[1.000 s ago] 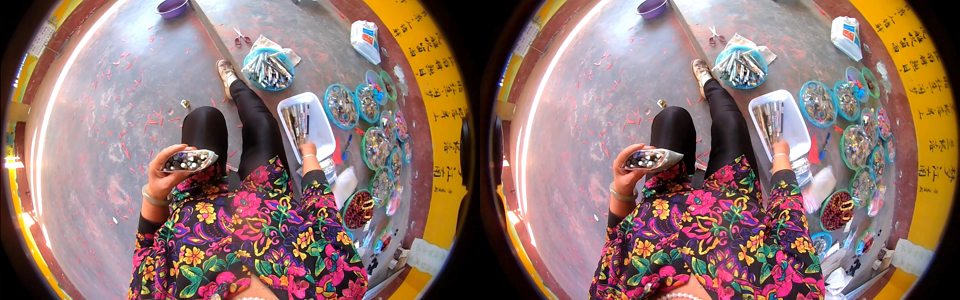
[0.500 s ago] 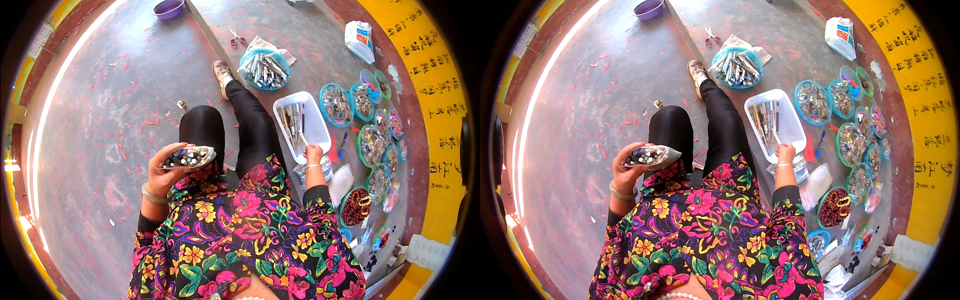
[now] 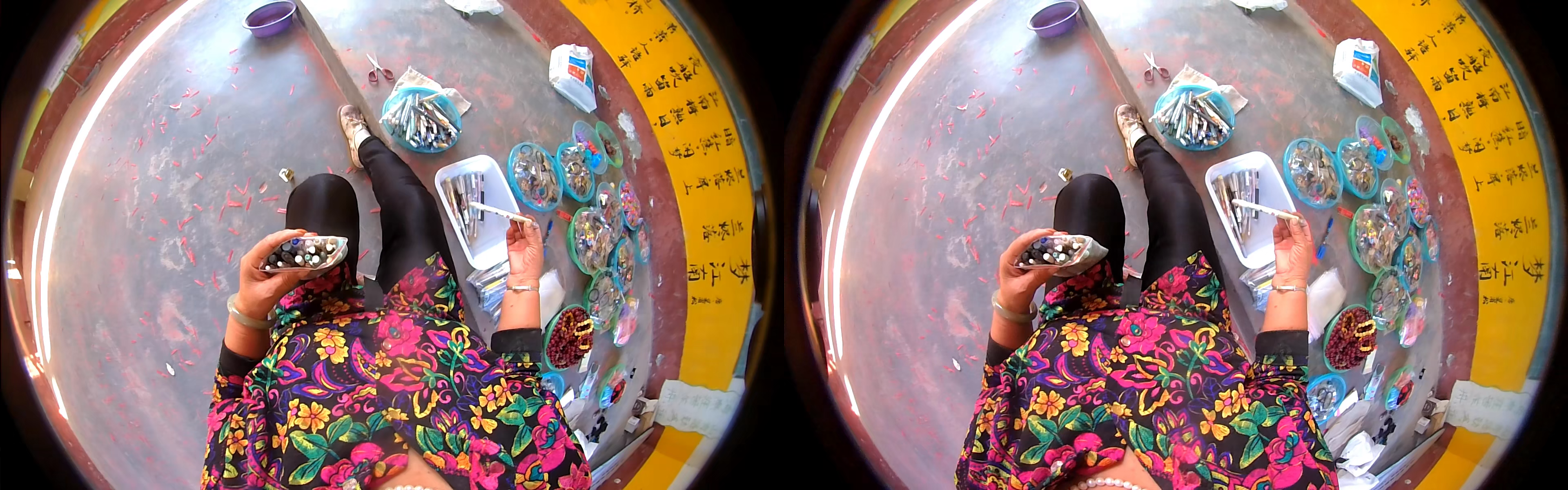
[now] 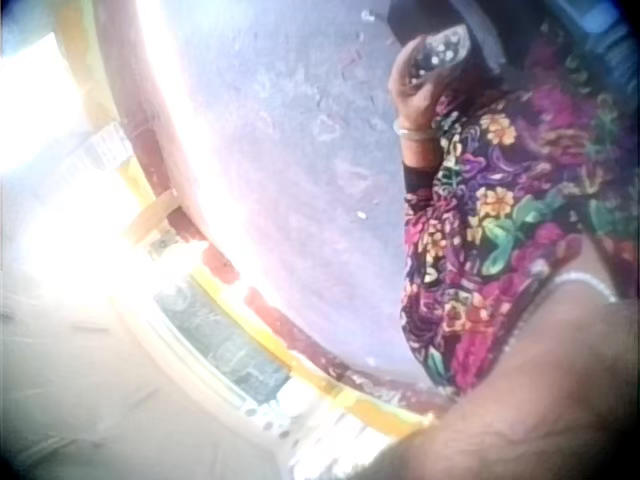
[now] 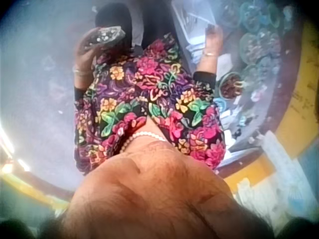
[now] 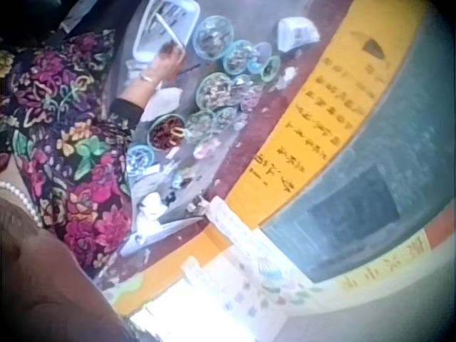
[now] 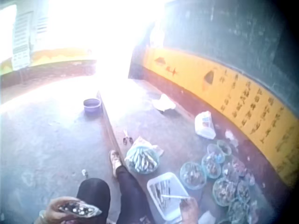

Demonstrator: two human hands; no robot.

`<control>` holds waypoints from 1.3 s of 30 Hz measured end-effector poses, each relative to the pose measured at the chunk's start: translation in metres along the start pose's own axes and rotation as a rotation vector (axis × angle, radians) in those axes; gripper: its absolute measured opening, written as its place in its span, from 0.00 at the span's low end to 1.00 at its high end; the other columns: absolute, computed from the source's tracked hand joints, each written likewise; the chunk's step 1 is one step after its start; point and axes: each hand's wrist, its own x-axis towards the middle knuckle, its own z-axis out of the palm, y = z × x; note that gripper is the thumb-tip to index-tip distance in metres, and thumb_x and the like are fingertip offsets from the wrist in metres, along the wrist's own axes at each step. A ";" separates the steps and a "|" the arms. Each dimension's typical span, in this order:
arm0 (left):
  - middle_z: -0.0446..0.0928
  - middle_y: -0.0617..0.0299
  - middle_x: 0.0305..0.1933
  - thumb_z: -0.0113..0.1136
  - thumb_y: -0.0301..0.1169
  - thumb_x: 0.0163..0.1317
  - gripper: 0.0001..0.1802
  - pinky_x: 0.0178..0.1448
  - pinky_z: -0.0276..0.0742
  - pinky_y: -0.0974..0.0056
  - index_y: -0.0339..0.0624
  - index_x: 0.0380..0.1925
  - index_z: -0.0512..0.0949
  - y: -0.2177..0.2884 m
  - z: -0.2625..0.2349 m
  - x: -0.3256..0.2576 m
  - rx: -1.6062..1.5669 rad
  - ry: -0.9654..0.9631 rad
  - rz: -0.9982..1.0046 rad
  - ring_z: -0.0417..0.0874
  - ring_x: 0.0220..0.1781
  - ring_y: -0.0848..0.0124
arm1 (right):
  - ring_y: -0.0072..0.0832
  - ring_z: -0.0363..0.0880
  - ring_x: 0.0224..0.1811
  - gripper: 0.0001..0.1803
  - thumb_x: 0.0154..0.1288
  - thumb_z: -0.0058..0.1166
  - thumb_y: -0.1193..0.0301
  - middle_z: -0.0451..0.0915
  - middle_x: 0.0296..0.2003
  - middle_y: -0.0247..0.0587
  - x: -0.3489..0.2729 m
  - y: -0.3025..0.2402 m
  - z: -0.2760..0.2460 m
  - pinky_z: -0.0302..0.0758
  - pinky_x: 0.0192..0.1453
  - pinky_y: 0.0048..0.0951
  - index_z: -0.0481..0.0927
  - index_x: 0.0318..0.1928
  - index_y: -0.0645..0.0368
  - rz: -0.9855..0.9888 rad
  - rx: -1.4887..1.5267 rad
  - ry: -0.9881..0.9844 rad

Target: The person sits on the floor and repeatedly picks up markers from a white plastic container, places them into a small clear plastic bag held in the left hand, and then returns the bag to the container. The person handles the markers and the bag with both hands throughout the sequence.

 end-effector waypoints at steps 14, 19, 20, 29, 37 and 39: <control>0.78 0.52 0.48 0.65 0.17 0.49 0.25 0.55 0.73 0.66 0.31 0.50 0.72 -0.002 -0.006 -0.002 -0.015 -0.001 -0.007 0.78 0.50 0.69 | 0.36 0.81 0.46 0.18 0.63 0.51 0.77 0.80 0.41 0.47 -0.036 0.001 0.107 0.81 0.37 0.25 0.71 0.54 0.61 0.142 0.056 -0.353; 0.78 0.52 0.48 0.65 0.17 0.49 0.25 0.55 0.73 0.66 0.31 0.50 0.72 0.000 -0.005 0.000 0.011 0.009 -0.002 0.79 0.49 0.69 | 0.35 0.82 0.41 0.19 0.64 0.50 0.77 0.80 0.41 0.49 -0.047 0.004 0.126 0.79 0.35 0.23 0.71 0.56 0.58 0.143 0.058 -0.390; 0.78 0.52 0.48 0.65 0.17 0.49 0.25 0.55 0.73 0.66 0.30 0.50 0.72 -0.001 -0.005 0.000 0.005 0.009 -0.003 0.79 0.49 0.69 | 0.35 0.82 0.40 0.18 0.64 0.50 0.77 0.80 0.40 0.49 -0.049 0.005 0.130 0.79 0.34 0.22 0.72 0.55 0.58 0.130 0.048 -0.379; 0.76 0.56 0.50 0.66 0.19 0.50 0.26 0.56 0.72 0.67 0.32 0.52 0.72 -0.001 -0.011 -0.001 -0.009 -0.002 -0.016 0.77 0.51 0.72 | 0.34 0.82 0.40 0.12 0.66 0.44 0.77 0.79 0.41 0.49 -0.098 0.028 0.133 0.77 0.33 0.21 0.76 0.47 0.63 0.443 -0.156 -0.554; 0.75 0.54 0.51 0.66 0.17 0.48 0.27 0.58 0.71 0.65 0.31 0.51 0.72 -0.005 -0.017 -0.002 0.016 -0.008 -0.020 0.76 0.53 0.69 | 0.28 0.78 0.40 0.15 0.54 0.53 0.86 0.73 0.40 0.41 -0.127 0.030 0.141 0.74 0.44 0.24 0.79 0.44 0.62 0.002 -1.020 -1.115; 0.76 0.54 0.51 0.66 0.17 0.48 0.27 0.58 0.71 0.65 0.31 0.51 0.72 -0.004 -0.016 0.000 0.038 -0.006 -0.005 0.76 0.52 0.70 | 0.28 0.77 0.36 0.18 0.52 0.54 0.86 0.71 0.40 0.41 -0.131 0.028 0.155 0.74 0.41 0.23 0.80 0.44 0.60 -0.312 -1.221 -1.133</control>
